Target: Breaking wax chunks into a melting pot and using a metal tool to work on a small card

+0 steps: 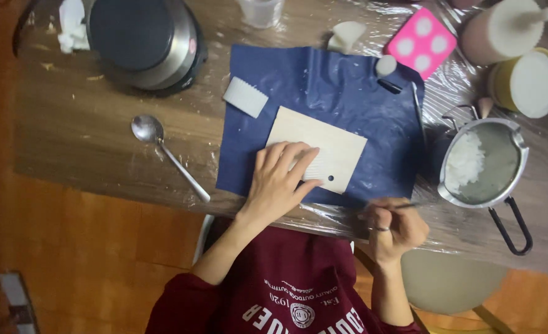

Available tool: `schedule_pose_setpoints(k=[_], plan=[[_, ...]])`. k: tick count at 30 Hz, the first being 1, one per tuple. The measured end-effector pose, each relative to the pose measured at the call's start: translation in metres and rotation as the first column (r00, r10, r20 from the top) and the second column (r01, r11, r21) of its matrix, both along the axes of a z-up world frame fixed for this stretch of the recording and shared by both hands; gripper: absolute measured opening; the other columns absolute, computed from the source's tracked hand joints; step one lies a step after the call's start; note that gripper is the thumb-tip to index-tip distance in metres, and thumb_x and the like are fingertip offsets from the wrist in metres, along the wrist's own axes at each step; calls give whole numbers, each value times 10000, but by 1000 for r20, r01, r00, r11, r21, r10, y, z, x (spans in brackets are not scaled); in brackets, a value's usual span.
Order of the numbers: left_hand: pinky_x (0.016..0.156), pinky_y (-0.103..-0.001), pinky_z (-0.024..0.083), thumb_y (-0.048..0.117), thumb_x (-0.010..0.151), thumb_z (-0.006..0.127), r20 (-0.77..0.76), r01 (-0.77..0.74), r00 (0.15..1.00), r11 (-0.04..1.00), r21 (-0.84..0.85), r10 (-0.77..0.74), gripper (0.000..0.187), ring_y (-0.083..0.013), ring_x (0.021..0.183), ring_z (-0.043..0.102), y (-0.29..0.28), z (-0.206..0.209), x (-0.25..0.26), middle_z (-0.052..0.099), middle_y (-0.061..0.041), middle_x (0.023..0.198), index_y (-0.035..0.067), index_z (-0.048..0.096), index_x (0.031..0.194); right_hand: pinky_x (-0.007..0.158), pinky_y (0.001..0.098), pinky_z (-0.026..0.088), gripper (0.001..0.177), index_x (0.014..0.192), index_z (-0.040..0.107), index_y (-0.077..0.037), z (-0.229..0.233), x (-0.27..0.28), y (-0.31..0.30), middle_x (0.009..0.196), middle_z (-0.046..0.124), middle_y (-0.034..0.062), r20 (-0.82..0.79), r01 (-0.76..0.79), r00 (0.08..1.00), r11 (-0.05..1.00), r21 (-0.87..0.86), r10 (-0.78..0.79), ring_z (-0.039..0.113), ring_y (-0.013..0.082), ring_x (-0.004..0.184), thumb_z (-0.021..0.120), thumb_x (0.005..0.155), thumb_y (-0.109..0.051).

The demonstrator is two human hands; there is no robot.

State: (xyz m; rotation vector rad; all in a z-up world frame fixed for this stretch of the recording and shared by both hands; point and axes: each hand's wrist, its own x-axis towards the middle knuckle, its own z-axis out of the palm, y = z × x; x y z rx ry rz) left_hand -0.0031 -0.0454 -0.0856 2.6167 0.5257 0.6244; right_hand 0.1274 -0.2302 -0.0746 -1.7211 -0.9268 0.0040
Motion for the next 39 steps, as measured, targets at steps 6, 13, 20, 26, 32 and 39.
schedule_pose_setpoints(k=[6, 13, 20, 26, 32, 39], plan=[[888, -459, 349, 491, 755, 688, 62, -122, 991, 993, -8, 122, 594, -283, 1158, 465, -10, 8, 3, 524, -70, 1195, 143, 564, 1221, 609, 352, 486, 293, 757, 587, 51, 43, -9, 31, 705, 633, 177, 73, 77, 994, 995, 62, -81, 631, 313, 663, 644, 902, -197], [955, -494, 300, 319, 813, 687, 74, -150, 985, 988, -41, 153, 466, -303, 1240, 446, -9, 14, 0, 518, -77, 1274, 120, 574, 1219, 826, 424, 491, 212, 933, 672, -31, 61, -27, 45, 1138, 637, 213, -24, -263, 964, 948, -179, 263, 638, 379, 989, 484, 875, 49], [972, -412, 332, 288, 909, 611, 18, -155, 988, 988, -20, 155, 278, -246, 1199, 516, -7, 31, 0, 577, -19, 1257, 124, 628, 1132, 716, 241, 451, 500, 1067, 662, -249, -107, -27, -202, 900, 631, -89, 120, -53, 960, 587, -808, 252, 591, 68, 810, 447, 812, -622], [956, -421, 353, 231, 916, 592, 61, -155, 986, 988, -7, 155, 227, -257, 1189, 516, -6, 31, 2, 577, -28, 1245, 108, 641, 1101, 188, 199, 430, 412, 743, 304, -154, 125, -64, -34, 739, 338, -81, -576, 60, 801, 934, 351, 165, 284, 10, 518, 507, 484, 93], [968, -420, 346, 280, 938, 568, 18, -144, 989, 989, -24, 145, 263, -264, 1202, 509, -6, 30, -2, 563, -37, 1269, 118, 627, 1137, 746, 333, 584, 522, 1226, 350, -164, 67, -38, 14, 1167, 449, 121, -480, -28, 876, 998, 54, 51, 573, 164, 757, 632, 825, 13], [975, -471, 341, 274, 881, 631, 156, -158, 975, 987, -2, 157, 307, -269, 1200, 523, -10, 11, 3, 576, -68, 1240, 118, 626, 1145, 621, 352, 524, 546, 1123, 380, 33, 1, -40, 10, 1065, 498, 237, -718, -86, 670, 980, 179, 190, 629, 276, 711, 655, 663, 137]])
